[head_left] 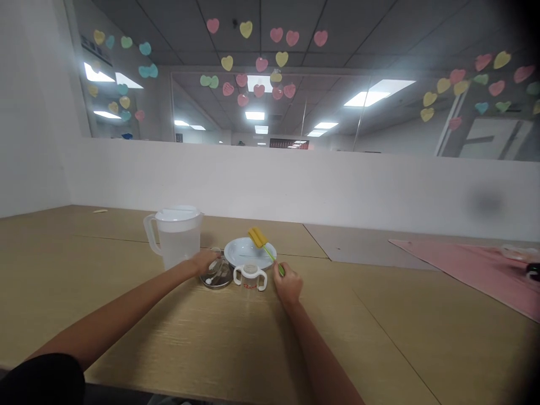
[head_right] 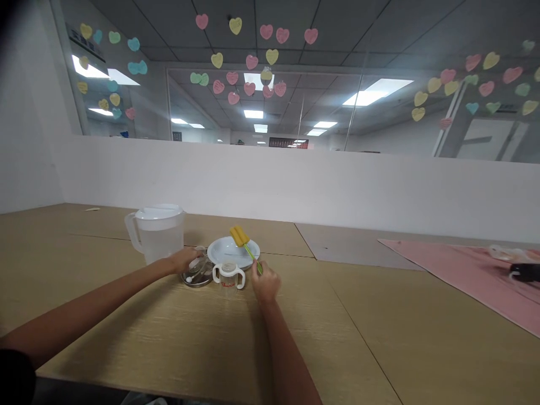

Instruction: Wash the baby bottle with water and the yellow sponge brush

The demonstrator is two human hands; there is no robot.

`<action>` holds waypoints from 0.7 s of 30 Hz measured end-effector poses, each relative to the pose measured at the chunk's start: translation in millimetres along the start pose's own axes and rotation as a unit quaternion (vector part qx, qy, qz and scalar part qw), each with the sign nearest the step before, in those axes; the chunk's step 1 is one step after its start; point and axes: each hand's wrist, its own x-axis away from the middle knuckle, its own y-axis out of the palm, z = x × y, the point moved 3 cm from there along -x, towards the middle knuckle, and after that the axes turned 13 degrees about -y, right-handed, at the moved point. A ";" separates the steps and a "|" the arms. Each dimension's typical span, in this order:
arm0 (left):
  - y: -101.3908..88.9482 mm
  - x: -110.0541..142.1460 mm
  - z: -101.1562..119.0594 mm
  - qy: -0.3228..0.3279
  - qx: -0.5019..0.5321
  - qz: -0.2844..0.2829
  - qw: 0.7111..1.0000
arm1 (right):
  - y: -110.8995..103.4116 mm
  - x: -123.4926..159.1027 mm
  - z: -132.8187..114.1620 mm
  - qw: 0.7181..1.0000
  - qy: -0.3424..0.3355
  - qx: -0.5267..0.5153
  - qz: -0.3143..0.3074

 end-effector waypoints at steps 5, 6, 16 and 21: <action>-7.3 3.7 3.9 0.019 0.045 0.003 0.999 | -1.1 0.2 -0.2 1.000 -0.003 -0.004 -0.004; -12.9 3.1 4.6 0.017 0.057 0.008 0.998 | -1.1 0.1 -0.4 1.000 -0.002 -0.004 -0.006; -15.4 23.1 81.1 0.063 0.245 -0.043 0.966 | -6.4 -3.2 -0.5 0.999 0.022 -0.031 0.019; -1.9 32.9 105.4 0.081 0.269 -0.042 0.959 | -13.0 -7.1 -4.9 0.997 0.009 -0.065 0.039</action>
